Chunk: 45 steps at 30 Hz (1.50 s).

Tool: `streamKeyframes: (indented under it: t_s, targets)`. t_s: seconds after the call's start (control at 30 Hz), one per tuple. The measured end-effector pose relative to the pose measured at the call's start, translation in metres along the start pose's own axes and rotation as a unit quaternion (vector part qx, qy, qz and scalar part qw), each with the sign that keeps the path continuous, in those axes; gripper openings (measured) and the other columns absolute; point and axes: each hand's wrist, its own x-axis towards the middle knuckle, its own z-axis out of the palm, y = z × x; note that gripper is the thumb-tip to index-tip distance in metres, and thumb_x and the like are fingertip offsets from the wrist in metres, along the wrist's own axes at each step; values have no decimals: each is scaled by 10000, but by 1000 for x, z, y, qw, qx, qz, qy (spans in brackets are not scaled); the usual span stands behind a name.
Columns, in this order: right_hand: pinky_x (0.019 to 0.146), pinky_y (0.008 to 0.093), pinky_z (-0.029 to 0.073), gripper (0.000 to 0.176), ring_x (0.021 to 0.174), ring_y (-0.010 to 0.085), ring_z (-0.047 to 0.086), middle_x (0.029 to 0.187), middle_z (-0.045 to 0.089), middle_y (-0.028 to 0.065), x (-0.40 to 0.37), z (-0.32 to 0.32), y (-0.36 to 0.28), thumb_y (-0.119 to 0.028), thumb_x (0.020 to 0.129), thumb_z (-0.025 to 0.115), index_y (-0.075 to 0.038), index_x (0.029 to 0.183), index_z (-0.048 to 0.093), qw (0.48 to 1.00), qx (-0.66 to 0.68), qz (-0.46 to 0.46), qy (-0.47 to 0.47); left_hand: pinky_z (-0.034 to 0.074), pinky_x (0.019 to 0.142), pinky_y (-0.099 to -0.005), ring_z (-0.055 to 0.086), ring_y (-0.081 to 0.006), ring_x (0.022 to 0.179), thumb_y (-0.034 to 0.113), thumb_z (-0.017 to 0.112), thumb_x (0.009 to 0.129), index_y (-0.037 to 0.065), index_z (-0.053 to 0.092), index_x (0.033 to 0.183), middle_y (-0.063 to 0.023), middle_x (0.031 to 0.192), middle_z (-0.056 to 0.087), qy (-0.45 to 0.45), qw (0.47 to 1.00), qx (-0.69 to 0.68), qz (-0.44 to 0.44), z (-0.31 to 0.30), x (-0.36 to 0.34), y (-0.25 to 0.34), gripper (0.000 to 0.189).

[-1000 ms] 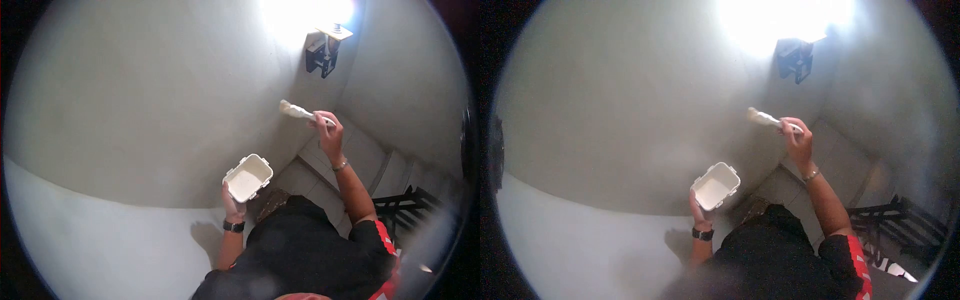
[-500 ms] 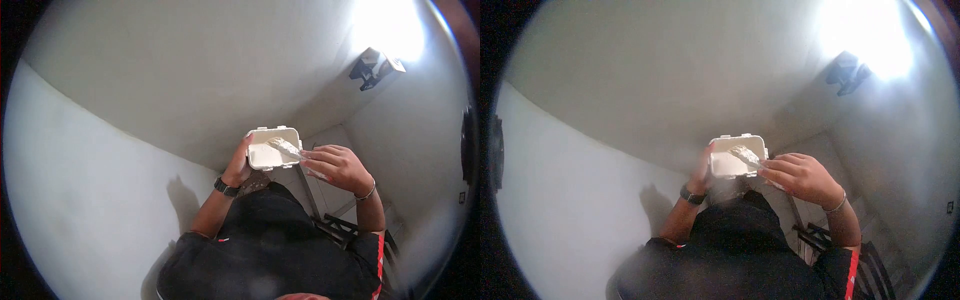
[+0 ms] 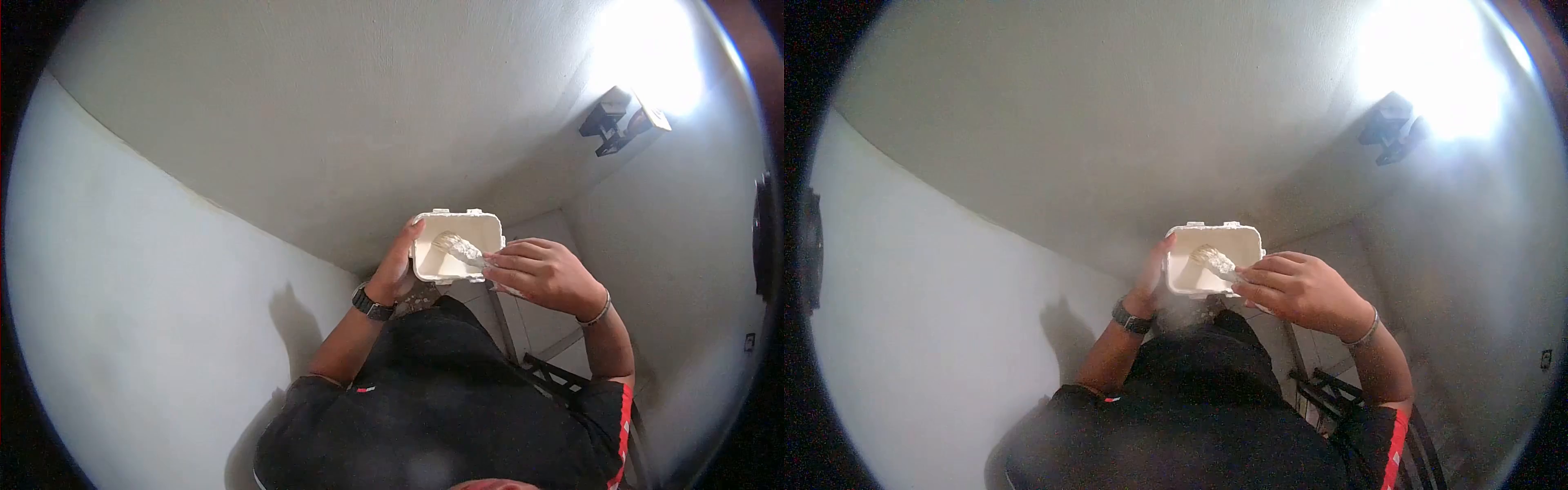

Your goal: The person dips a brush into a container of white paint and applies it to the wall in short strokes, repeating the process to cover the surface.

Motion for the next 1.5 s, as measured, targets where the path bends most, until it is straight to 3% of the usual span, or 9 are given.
streamKeyframes:
  t_s: [0.37,0.43,0.47,0.53,0.87,1.03,1.27,1.33,1.5]
  targets:
    - [823,344,536,248,930,200,657,1059,675,52,-24,4,0,-195,829,669,-105,1059,645,985,96,109,95,504,909,-374,562,-227,1122,407,415,975,51,379,1321,-127,1251,525,-24,999,26,13,7,-4,3,497]
    - [788,337,543,196,871,200,670,1014,681,102,-46,23,-8,-168,893,624,-45,1044,642,880,306,284,223,514,893,-377,565,-228,1119,407,409,976,52,379,1324,-125,1251,527,-7,999,12,32,3,-1,-14,498]
    - [788,337,543,196,871,200,670,1014,681,102,-51,37,-11,-168,893,624,-45,1044,642,881,303,281,230,524,878,-380,568,-230,1115,406,402,977,53,379,1327,-123,1251,528,12,999,-5,50,0,-1,-18,498]
    - [751,330,544,214,820,201,671,990,672,147,-55,65,-19,-168,941,557,9,1040,625,687,493,355,397,531,866,-380,569,-231,1113,402,398,978,54,380,1327,-121,1250,529,21,997,28,65,10,-12,-9,493]
    - [784,330,510,328,871,196,632,956,652,133,-69,124,-43,-306,941,509,-35,1122,545,338,680,422,495,569,776,-466,576,-287,1103,431,386,968,58,360,1363,-138,1290,512,22,992,-12,120,-9,-2,-34,543]
    - [794,338,516,335,871,202,639,978,657,142,-65,117,-39,-294,945,501,-28,1147,532,305,636,363,609,576,720,-489,587,-319,1089,513,371,940,59,350,1378,-143,1300,510,11,989,53,141,30,-19,-28,631]
    - [793,339,537,311,881,218,661,1006,659,173,-48,66,24,-234,969,461,3,1153,543,371,514,345,692,593,680,-481,604,-327,1056,521,376,926,65,353,1373,-155,1290,515,22,987,54,150,30,-13,-32,639]
    - [790,343,548,300,867,231,668,999,660,169,-35,45,34,-212,968,456,15,1133,559,364,511,338,702,472,937,-405,539,-267,1155,423,356,971,47,381,1379,-131,1316,508,-6,988,0,152,36,-18,-30,555]
    - [775,346,563,289,842,255,677,964,661,191,8,-19,59,-175,954,463,44,1102,579,410,483,270,725,464,944,-414,533,-267,1161,431,363,967,53,383,1380,-122,1317,510,27,987,24,156,46,-21,-32,560]
